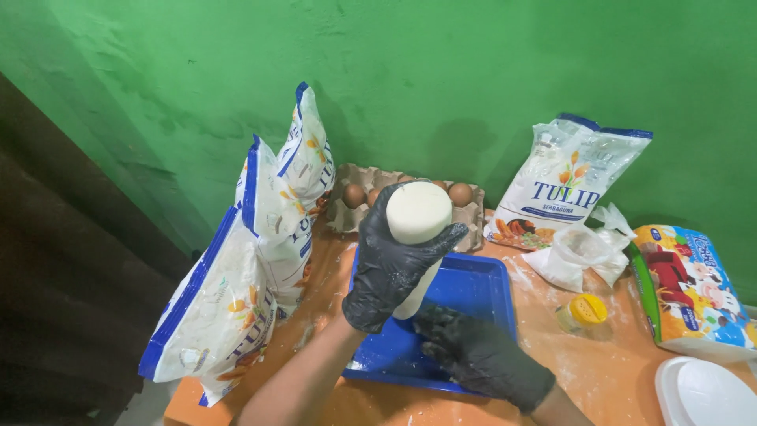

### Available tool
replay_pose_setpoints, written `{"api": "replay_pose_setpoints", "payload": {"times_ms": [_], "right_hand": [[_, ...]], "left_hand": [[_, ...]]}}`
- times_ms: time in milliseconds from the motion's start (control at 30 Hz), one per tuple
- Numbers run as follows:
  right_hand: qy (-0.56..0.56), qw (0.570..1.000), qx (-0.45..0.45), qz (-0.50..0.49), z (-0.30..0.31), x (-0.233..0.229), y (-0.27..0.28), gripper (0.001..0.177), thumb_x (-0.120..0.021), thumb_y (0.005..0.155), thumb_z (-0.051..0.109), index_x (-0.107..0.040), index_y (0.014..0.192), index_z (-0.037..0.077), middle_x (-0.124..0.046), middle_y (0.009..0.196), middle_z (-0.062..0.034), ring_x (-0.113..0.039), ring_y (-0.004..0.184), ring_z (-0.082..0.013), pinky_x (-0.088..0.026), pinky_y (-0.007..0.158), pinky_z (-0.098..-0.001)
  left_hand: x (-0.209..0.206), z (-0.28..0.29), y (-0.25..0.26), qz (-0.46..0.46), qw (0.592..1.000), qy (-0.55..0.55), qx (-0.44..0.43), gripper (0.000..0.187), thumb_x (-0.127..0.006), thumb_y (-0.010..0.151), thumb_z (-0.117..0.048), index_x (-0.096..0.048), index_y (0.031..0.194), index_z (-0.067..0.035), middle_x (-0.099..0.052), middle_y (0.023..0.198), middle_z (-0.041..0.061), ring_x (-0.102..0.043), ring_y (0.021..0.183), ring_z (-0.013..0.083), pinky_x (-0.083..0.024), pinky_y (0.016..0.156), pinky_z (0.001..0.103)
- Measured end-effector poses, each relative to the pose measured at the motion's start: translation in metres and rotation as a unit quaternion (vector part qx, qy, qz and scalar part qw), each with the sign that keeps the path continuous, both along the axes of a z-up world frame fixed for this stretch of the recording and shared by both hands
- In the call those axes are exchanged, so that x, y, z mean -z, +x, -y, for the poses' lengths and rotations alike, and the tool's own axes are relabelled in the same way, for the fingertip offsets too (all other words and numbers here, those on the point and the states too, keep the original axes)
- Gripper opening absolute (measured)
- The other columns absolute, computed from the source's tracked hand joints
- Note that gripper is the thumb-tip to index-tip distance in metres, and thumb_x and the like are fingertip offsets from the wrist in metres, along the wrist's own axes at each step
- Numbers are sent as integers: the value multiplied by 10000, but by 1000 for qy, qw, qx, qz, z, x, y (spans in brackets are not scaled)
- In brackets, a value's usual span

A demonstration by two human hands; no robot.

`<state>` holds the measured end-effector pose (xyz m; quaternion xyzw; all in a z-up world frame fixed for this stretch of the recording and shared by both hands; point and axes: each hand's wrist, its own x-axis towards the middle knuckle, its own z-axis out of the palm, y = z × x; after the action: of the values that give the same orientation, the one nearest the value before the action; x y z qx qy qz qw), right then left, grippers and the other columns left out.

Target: Kneading a portion of dough on a blue tray by repeatedly stretching and folding it to develop texture.

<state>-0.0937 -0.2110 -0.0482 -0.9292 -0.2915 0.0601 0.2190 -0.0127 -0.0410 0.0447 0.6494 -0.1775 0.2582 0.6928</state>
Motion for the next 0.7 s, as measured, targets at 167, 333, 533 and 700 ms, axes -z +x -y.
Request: {"api": "replay_pose_setpoints", "payload": {"times_ms": [167, 333, 533, 700], "right_hand": [[-36, 990, 129, -49, -8, -22, -7, 405, -683, 912, 540, -765, 1132, 210, -754, 1178, 34, -660, 1136, -194, -478, 992, -365], [109, 910, 395, -63, -7, -37, 7, 671, -935, 652, 460, -641, 1236, 305, -762, 1267, 81, -715, 1180, -173, -554, 980, -374], [338, 848, 399, -81, -8, -32, 47, 550, -804, 763, 388, -645, 1263, 225, -742, 1249, -22, -705, 1134, -235, -565, 952, -407], [587, 717, 363, -93, -5, -19, 64, 438, -645, 894, 303, -649, 1297, 129, -716, 1227, -146, -693, 1079, -309, -578, 918, -447]], "left_hand": [[-3, 15, -4, -87, 996, -16, 34, 622, -925, 616, -361, -677, 1151, -162, -779, 1085, -8, -744, 1007, 142, -631, 888, 297], [-4, 42, -7, -100, 985, -100, 100, 609, -925, 633, -275, -650, 1152, -115, -789, 1090, 35, -756, 1015, 151, -636, 935, 299], [-2, 48, -12, -76, 988, -66, 119, 726, -975, 616, -312, -637, 1220, -94, -753, 1088, 114, -726, 1073, 253, -565, 1008, 462], [-1, 43, -2, -129, 978, -36, 159, 523, -954, 654, -329, -753, 1119, -198, -782, 1000, 20, -737, 1009, 174, -556, 1012, 358]]}}
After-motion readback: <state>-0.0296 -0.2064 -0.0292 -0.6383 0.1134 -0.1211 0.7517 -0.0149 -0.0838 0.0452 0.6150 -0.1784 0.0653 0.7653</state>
